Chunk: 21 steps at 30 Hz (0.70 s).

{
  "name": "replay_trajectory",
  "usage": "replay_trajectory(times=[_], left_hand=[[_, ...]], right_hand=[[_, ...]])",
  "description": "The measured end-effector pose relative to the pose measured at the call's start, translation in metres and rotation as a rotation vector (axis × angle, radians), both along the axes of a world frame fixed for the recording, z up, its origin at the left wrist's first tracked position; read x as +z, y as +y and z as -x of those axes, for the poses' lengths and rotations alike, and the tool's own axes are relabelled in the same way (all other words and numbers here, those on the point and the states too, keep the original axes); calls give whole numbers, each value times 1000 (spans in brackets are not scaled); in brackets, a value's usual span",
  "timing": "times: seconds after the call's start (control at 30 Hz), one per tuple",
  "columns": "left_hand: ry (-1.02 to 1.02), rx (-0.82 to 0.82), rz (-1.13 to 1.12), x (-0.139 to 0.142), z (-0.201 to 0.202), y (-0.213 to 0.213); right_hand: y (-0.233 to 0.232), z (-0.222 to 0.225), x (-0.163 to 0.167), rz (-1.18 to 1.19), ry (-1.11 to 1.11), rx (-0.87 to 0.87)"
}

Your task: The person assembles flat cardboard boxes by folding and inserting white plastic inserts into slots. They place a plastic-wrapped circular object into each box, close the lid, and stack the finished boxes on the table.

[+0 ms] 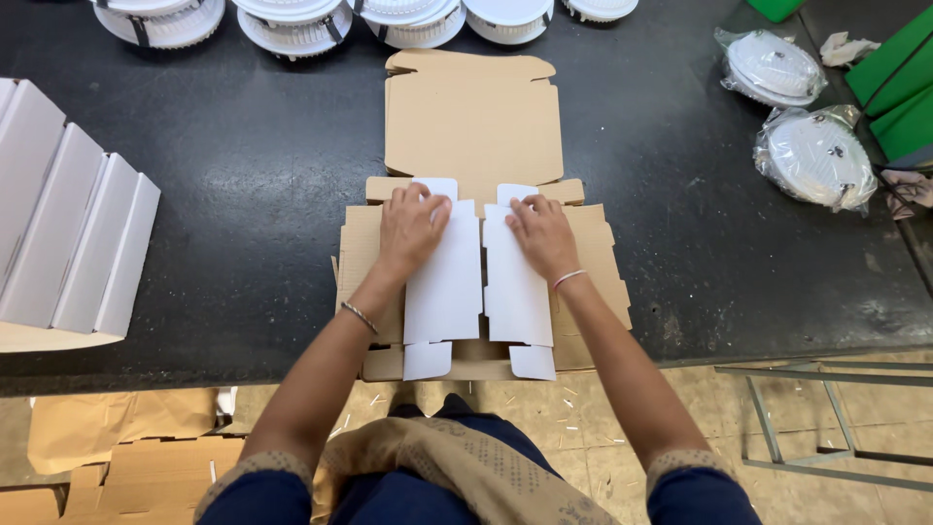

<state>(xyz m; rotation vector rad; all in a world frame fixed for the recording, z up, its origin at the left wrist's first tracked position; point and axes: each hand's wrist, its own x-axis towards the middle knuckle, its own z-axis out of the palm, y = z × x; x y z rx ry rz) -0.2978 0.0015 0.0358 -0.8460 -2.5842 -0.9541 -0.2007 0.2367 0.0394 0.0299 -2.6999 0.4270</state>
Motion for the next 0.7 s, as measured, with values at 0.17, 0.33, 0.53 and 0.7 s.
replay_trajectory(times=[0.17, 0.33, 0.53, 0.7], left_hand=[[-234, -42, -275, -5, 44, -6], [-543, -45, -452, -20, 68, -21], [-882, -258, -854, -17, 74, -30], [-671, -122, -900, -4, 9, -93]], right_hand=[[35, 16, 1, 589, -171, -102], [66, 18, -2, 1156, -275, 132], [79, 17, -10, 1373, -312, 178], [69, -39, 0, 1487, 28, -85]])
